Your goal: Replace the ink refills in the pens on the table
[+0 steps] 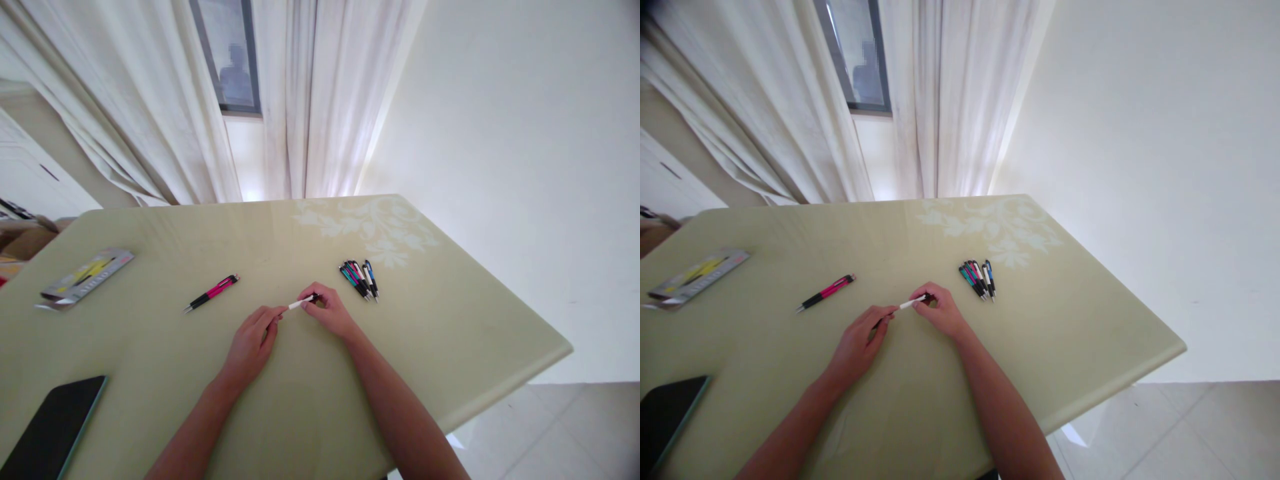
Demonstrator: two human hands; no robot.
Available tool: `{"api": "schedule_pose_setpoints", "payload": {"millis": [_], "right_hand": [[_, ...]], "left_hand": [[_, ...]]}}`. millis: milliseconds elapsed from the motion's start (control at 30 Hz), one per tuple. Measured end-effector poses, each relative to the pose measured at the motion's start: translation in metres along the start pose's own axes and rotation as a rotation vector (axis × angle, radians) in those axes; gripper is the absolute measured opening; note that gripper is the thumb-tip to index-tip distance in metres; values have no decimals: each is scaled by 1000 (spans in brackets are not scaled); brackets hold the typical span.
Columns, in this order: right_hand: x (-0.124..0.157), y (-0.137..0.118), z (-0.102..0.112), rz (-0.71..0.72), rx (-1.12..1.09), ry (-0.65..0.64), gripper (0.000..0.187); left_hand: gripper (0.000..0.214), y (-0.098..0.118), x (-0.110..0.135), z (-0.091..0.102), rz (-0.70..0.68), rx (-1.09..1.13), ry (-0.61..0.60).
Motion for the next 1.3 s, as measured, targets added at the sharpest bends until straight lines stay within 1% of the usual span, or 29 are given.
{"api": "schedule_pose_setpoints", "payload": {"millis": [133,300,467,533,667,733,833,933,1067,1167,1300], "right_hand": [[0,2,0,-3,-2,3,15],[0,-2,0,18,28,0,13],[0,-2,-1,44,40,4,13],[-1,1,-1,9,-63,36,13],[-2,5,3,-75,-387,178,16],[-2,5,5,-79,-440,213,18],[-3,5,7,-66,-440,228,19],[-5,8,10,-80,-312,278,21],[-6,17,15,-134,80,353,21],[-7,22,17,-120,336,355,18],[-8,26,16,-88,505,339,12]], "left_hand": [[36,1,0,1,-12,2,-21],[42,1,1,1,6,-24,-30],[41,-1,1,1,18,-12,19],[38,-1,1,1,29,2,59],[35,-3,1,0,59,29,102],[33,-6,0,0,55,34,116],[27,-8,-1,0,35,23,134],[25,-7,-2,1,16,16,139],[26,-4,-3,2,10,20,130],[26,-3,-3,1,26,30,120],[24,-3,-2,1,122,55,112]]}}
Point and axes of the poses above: each hand's wrist, its own x-axis away from the middle knuckle, its own z-axis out of the back of the hand, y = z × x, the point moved 1 cm from there along -x, towards the middle knuckle, and after that the axes turned 1 degree about y, right-handed, at the moved point
